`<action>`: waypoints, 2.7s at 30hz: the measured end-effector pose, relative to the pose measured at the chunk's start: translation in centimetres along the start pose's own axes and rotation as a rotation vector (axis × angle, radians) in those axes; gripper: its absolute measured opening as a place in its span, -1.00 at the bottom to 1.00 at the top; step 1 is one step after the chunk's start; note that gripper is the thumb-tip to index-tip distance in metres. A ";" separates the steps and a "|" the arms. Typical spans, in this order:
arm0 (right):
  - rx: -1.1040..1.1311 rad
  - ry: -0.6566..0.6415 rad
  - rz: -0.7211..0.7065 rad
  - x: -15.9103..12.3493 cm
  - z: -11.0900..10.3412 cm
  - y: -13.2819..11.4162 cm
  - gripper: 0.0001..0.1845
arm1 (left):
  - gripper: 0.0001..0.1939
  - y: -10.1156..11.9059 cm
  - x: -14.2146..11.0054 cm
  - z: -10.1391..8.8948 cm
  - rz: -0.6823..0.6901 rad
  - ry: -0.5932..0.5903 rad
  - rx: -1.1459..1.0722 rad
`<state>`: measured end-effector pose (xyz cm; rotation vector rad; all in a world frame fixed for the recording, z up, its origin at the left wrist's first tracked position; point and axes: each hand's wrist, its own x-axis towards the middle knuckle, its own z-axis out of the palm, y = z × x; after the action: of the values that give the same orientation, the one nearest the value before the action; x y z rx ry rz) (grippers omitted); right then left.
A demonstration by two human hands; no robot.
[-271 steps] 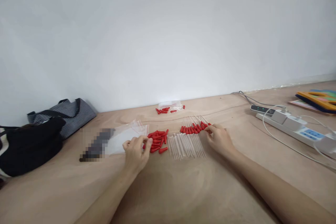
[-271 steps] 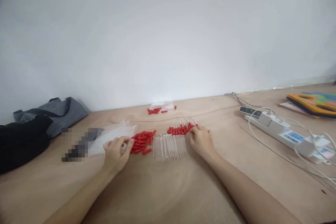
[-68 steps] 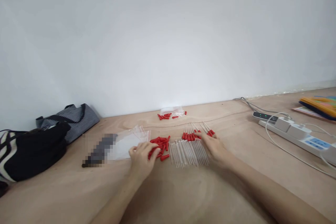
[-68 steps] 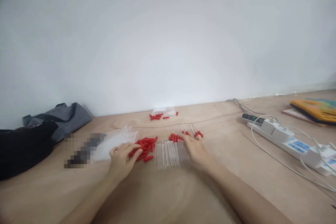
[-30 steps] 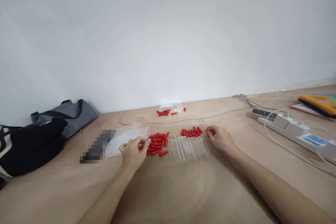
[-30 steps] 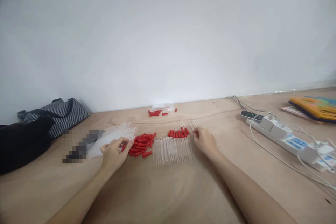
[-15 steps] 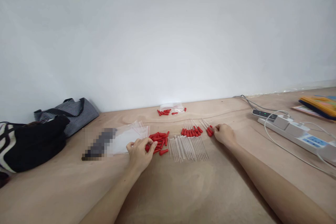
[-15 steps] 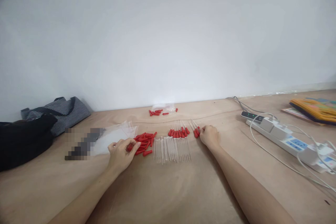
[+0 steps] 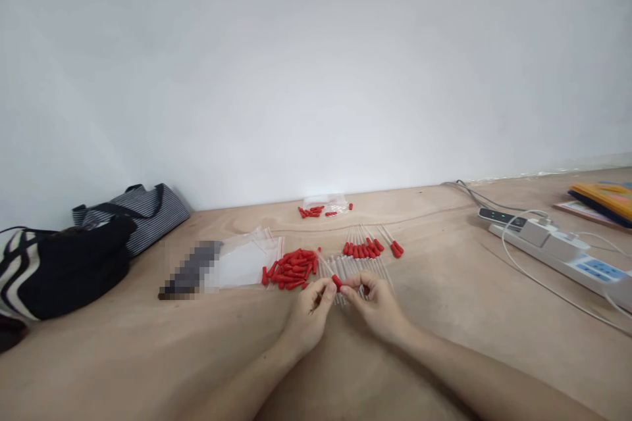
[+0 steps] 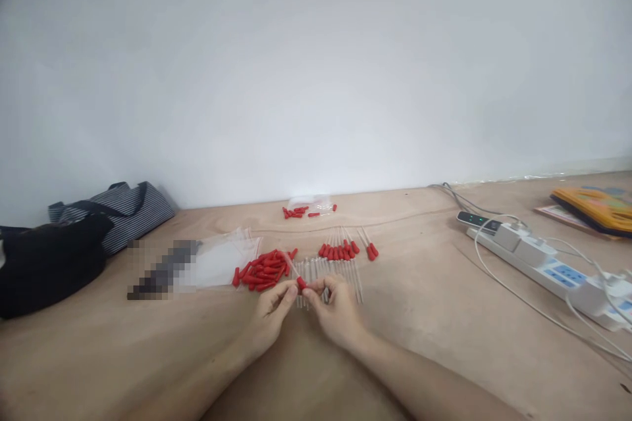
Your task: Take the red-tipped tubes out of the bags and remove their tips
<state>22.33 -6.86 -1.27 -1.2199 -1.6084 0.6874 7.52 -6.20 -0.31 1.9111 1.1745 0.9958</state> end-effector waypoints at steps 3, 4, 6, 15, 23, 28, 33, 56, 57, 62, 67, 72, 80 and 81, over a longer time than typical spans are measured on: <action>-0.082 -0.048 -0.121 -0.6 0.4 -0.4 -0.76 | -0.70 0.0 0.1 0.1 -0.011 0.026 -0.083; -0.113 -0.054 -0.171 -0.7 0.3 -0.5 -0.77 | -0.73 0.0 0.1 0.0 -0.001 0.038 -0.053; -0.217 -0.008 -0.277 -0.7 0.0 -0.4 -0.78 | -0.77 -0.1 0.1 -0.5 0.052 0.069 0.100; -0.740 0.124 -0.764 0.6 -2.2 0.3 -0.85 | -0.88 0.2 -0.2 -2.2 0.403 0.082 0.734; -0.804 -0.065 -0.810 0.7 -1.6 1.2 -0.83 | -0.89 -0.4 -0.3 -1.2 0.492 0.108 0.806; -0.822 -0.154 -0.731 0.6 -1.9 0.7 -0.77 | -0.85 0.5 -0.2 -1.7 0.477 0.104 0.852; -0.809 -0.178 -0.683 0.7 -2.0 0.5 -0.70 | -0.85 0.9 -0.2 -1.8 0.479 0.111 0.861; -0.519 -0.001 -0.089 3.4 -5.0 3.9 -0.77 | -0.70 -4.6 3.7 -11.0 -0.384 0.372 0.787; -0.525 -0.004 -0.074 3.4 -4.9 3.8 -0.76 | -0.70 -4.8 3.8 -11.1 -0.383 0.374 0.784; -0.540 -0.028 -0.060 3.3 -4.5 3.7 -0.75 | -0.69 -4.4 3.7 -10.8 -0.320 0.479 0.802; -0.545 -0.037 -0.083 3.5 -4.2 3.8 -0.74 | -0.79 -2.8 2.8 -8.6 -0.028 0.540 0.860; -0.557 -0.042 -0.087 3.3 -3.9 3.9 -0.75 | -0.81 -1.5 2.0 -6.1 0.163 0.436 0.839; -0.576 0.024 -0.046 4.1 -5.4 3.8 -0.76 | -0.81 -1.6 1.8 -5.8 0.216 0.395 0.832; -0.612 0.068 0.010 4.5 -6.1 4.0 -0.75 | -0.81 -1.6 1.8 -5.8 0.217 0.393 0.833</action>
<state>29.34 -1.94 -0.86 -1.6613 -1.8186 0.1458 2.40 -3.07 1.57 2.5971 1.8436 1.1352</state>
